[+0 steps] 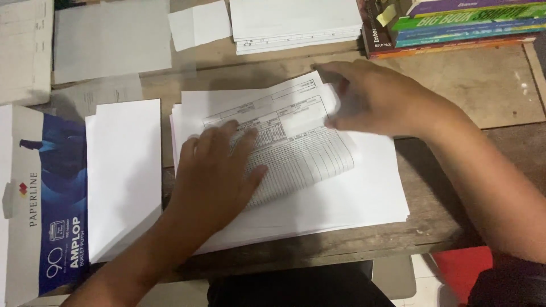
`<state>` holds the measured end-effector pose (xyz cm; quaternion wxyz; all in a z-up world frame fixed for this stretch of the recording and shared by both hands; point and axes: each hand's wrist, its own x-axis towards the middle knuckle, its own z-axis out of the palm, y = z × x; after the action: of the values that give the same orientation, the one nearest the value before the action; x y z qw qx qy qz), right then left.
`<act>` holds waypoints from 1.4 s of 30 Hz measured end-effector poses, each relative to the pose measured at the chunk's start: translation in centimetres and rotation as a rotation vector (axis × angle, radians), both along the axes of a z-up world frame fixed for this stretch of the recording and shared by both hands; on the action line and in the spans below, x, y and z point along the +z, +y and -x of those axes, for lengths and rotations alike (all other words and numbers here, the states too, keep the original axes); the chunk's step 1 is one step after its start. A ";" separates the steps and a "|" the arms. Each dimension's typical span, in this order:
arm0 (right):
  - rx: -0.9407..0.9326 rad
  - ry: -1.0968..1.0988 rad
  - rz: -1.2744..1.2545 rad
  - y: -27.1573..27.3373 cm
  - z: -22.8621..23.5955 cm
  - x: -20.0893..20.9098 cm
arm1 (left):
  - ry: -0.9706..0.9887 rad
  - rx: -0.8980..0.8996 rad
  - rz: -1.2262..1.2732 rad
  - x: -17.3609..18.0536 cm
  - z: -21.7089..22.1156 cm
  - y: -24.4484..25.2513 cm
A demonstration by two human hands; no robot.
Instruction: Folding and stacking various sheets of paper, including warehouse material request forms, on a wooden desk.
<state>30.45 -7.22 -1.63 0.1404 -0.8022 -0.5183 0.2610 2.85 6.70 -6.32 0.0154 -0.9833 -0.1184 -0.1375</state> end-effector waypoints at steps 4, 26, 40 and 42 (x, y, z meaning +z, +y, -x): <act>0.081 -0.026 -0.121 1.2 -0.8 -0.9 | -0.026 -0.016 0.071 -1.4 0.1 0.8; -0.162 0.485 -0.401 0.6 -1.6 -2.9 | -0.059 0.310 0.444 1.0 -0.3 5.2; -0.558 0.752 -0.699 -3.9 1.4 -4.8 | -0.378 0.578 1.232 1.9 -0.1 4.9; -0.596 0.811 -0.742 -4.2 1.6 -5.3 | -0.437 0.495 1.275 1.8 -0.1 5.1</act>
<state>28.83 -11.38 -6.94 0.6620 -0.6472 -0.2338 0.2970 2.99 11.76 -4.56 -0.5554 -0.6952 -0.3955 -0.2277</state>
